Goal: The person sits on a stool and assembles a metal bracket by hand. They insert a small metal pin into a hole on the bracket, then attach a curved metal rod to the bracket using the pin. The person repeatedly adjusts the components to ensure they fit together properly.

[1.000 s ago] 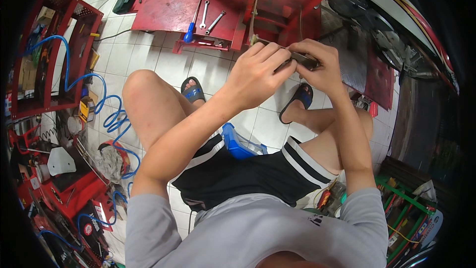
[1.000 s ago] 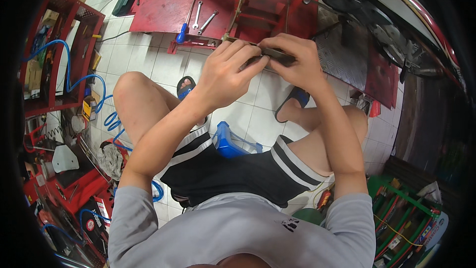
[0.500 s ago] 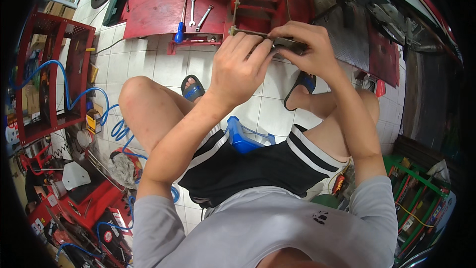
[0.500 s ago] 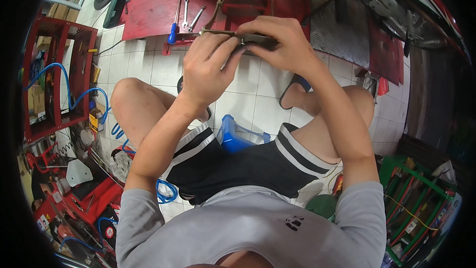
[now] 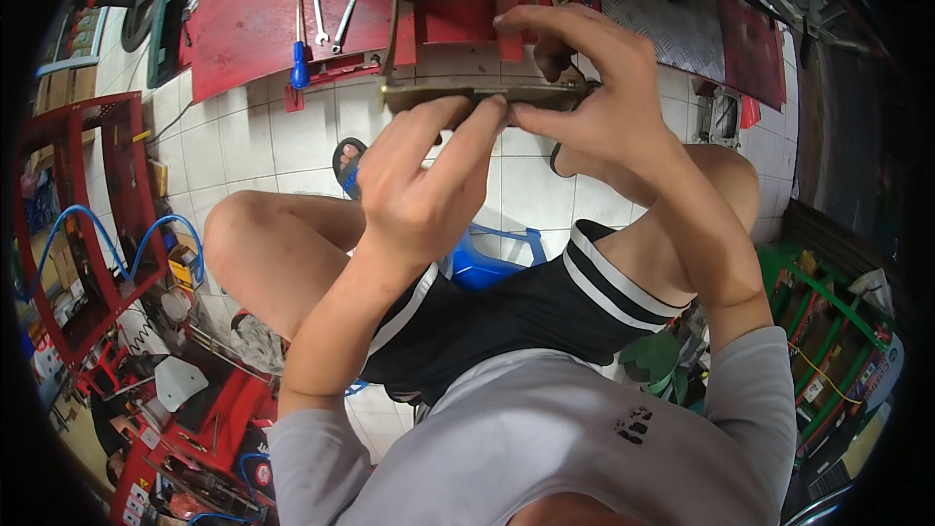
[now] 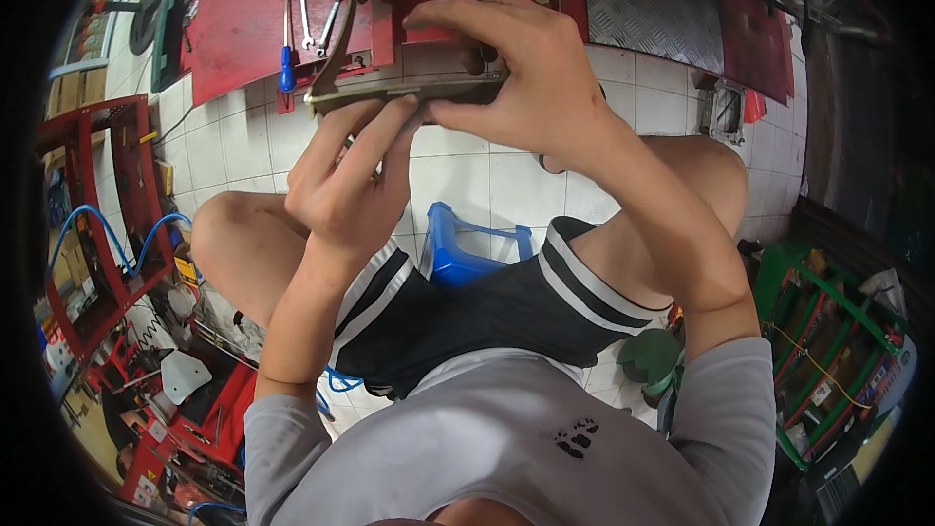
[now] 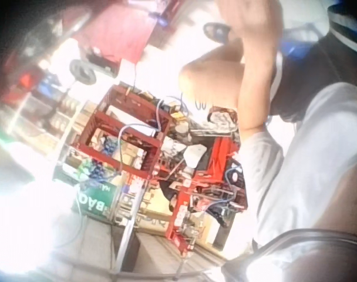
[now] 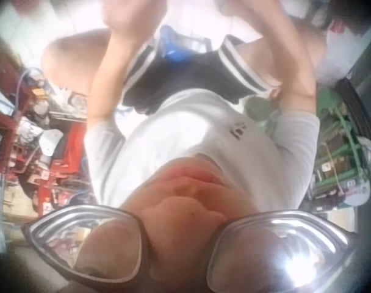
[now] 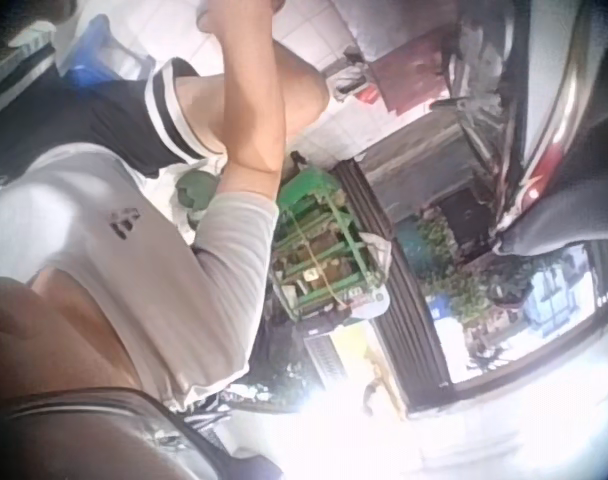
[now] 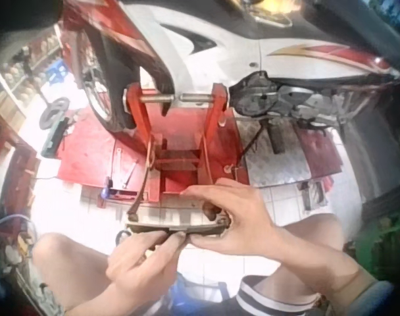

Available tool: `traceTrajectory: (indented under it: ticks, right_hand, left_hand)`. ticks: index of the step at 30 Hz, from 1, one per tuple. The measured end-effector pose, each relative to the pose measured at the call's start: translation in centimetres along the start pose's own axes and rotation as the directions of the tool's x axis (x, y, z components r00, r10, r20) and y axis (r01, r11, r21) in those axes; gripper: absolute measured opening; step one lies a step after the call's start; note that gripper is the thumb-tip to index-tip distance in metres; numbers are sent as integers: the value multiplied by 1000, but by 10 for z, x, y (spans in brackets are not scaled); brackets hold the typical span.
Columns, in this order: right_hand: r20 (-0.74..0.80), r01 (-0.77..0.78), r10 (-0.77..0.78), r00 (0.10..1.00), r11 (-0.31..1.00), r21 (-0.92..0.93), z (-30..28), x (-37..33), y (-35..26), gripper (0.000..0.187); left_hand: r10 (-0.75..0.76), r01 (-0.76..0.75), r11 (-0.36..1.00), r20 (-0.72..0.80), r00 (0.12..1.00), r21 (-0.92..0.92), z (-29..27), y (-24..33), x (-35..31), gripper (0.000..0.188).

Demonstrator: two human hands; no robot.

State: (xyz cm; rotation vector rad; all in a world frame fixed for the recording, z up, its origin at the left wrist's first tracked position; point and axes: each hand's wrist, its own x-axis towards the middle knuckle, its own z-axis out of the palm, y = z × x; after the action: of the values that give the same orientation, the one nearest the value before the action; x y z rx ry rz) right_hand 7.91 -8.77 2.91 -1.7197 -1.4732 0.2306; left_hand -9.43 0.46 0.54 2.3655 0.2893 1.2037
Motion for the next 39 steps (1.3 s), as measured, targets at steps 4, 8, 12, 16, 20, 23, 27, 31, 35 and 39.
traceTrajectory:
  ticks: [4,8,12,16,20,23,27,31,35,39]
  right_hand:
    - [2,-5,5,1000,1000,-4,-4,7,-1,67]
    - [-23,47,-46,999,998,44,0,9,6,66]
    - [84,-33,23,996,993,110,-2,12,7,65]
    - [173,-75,50,984,988,137,-4,14,6,62]
    - [174,-11,-19,985,986,169,-5,17,10,60]
    - [164,-26,-4,987,984,178,-4,14,10,58]
    - [173,-41,7,985,980,194,-4,14,10,53]
    - [148,-53,27,989,983,173,0,11,8,44]
    - [114,-63,47,992,988,142,1,5,3,37]
    - [62,0,-5,998,997,74,3,-1,3,30]
  left_hand:
    - [-27,27,1000,64,998,9,-8,-2,2,29]
    - [-45,56,998,213,976,-43,-20,-2,6,31]
    - [-11,48,990,264,964,-134,-22,-7,10,31]
    - [44,28,972,302,952,-231,-24,-12,9,29]
    - [42,62,961,363,931,-270,-27,-16,14,28]
    - [39,71,967,414,910,-246,-31,-19,13,39]
    - [-94,180,951,321,942,-250,-26,-7,6,33]
    - [1,76,977,363,932,-197,-31,-6,13,36]
    - [-38,58,995,245,969,-75,-27,-4,12,36]
    - [-66,64,998,271,960,17,-25,-2,10,31]
